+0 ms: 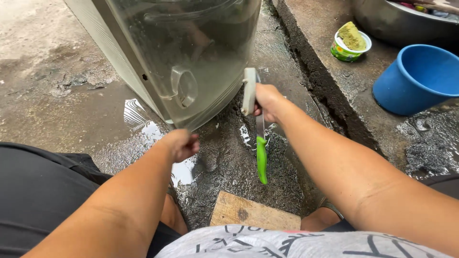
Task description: Replacing the hinge/latch mechanism on a plastic dish cabinet door using a knife to trim components for fit.
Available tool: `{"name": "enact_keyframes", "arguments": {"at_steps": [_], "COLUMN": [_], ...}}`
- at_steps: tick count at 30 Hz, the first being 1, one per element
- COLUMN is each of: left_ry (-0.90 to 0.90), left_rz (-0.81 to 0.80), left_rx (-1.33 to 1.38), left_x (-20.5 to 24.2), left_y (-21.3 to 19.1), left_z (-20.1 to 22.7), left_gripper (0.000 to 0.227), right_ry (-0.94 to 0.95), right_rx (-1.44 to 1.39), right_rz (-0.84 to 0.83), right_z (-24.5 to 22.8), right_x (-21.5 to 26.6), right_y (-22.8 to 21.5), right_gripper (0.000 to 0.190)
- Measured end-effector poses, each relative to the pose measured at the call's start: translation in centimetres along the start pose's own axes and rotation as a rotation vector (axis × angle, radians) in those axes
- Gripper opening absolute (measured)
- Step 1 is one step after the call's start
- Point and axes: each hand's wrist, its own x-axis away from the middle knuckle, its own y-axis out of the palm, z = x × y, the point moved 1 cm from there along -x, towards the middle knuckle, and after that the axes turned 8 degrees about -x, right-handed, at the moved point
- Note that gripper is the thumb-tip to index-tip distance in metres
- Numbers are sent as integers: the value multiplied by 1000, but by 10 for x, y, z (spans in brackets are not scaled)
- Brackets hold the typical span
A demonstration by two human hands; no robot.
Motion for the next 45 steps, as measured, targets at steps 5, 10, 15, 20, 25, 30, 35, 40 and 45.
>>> {"name": "enact_keyframes", "arguments": {"at_steps": [5,10,15,20,25,30,35,40,45], "left_ry": [59,137,159,128,-134,-306,-334,-284,-214], "left_rz": [-458,-627,-733,-808,-817,-766,-683,-679,-750], "left_rx": [44,118,38,-25,115,156,141,157,6], "left_x": [33,51,60,20,50,66,61,50,12], "left_y": [85,135,182,241,295,343,388,427,489], "left_z": [30,41,39,31,47,47,43,47,60], "left_gripper": [15,38,38,30,30,28,29,24,31], "right_ry": [103,131,54,-8,-13,122,35,20,-88], "right_rx": [25,-98,-122,-100,-40,361,204,458,132], "right_rz": [-35,-41,167,274,418,452,26,96,454], "right_z": [16,4,-9,-37,-72,-76,-94,-133,-158], "right_x": [12,39,48,62,96,123,135,159,179], "right_y": [2,-19,-55,-100,-156,-250,-246,-197,-232], "right_gripper": [33,31,25,26,19,18,23,13,60]}}
